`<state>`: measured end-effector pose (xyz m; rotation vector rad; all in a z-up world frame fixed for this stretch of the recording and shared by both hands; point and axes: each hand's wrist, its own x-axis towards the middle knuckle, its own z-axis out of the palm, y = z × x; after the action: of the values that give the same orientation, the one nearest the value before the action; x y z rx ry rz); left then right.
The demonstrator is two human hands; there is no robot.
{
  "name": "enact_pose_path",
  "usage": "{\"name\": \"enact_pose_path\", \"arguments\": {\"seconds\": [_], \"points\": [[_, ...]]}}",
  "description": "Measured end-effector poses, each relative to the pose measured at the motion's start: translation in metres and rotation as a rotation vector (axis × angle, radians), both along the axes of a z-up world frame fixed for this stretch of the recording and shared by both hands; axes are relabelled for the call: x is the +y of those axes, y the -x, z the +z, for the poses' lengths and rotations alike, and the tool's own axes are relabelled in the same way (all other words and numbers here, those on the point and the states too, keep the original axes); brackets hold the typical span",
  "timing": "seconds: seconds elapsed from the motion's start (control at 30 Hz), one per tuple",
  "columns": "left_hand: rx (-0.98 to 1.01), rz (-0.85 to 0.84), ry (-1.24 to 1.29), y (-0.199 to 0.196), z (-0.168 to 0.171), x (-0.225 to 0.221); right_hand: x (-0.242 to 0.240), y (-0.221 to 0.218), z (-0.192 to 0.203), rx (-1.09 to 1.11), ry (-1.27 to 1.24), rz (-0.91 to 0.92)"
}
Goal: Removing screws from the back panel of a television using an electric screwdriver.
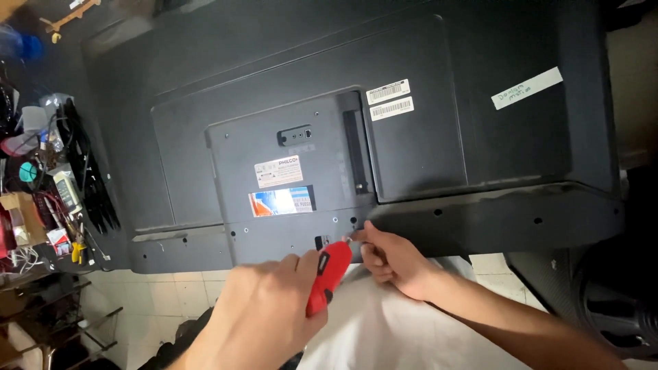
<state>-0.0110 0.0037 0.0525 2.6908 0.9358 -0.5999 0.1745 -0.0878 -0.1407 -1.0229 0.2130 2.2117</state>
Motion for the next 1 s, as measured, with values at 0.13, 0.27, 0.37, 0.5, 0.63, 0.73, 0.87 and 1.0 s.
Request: {"name": "enact_pose_path", "arguments": {"seconds": [0.13,0.27,0.37,0.5,0.63,0.73,0.87,1.0], "points": [[-0.136,-0.032,0.009,-0.006,0.011,-0.01,-0.008,0.0,-0.008,-0.073,-0.024,-0.017],[-0.125,-0.074,0.032,-0.026,0.014,-0.011,-0.028,-0.027,-0.012,-0.161,-0.098,-0.076],[-0.197,-0.082,0.015,-0.055,0.002,-0.012,-0.048,-0.051,-0.01,-0.145,-0.099,-0.133],[-0.213,-0.132,0.02,-0.093,-0.029,-0.013,-0.07,-0.076,-0.009,-0.22,-0.134,-0.237],[-0.101,-0.267,-0.061,-0.118,-0.052,-0.012,-0.089,-0.092,-0.022,-0.236,-0.132,-0.284],[-0.095,-0.23,0.046,-0.123,-0.062,-0.008,-0.099,-0.098,-0.026,-0.247,-0.196,-0.343],[-0.102,-0.233,0.001,-0.133,-0.067,-0.009,-0.101,-0.108,-0.024,-0.202,-0.184,-0.329],[-0.037,-0.281,-0.043,-0.14,-0.072,-0.013,-0.096,-0.116,-0.017,-0.249,-0.186,-0.323]]}}
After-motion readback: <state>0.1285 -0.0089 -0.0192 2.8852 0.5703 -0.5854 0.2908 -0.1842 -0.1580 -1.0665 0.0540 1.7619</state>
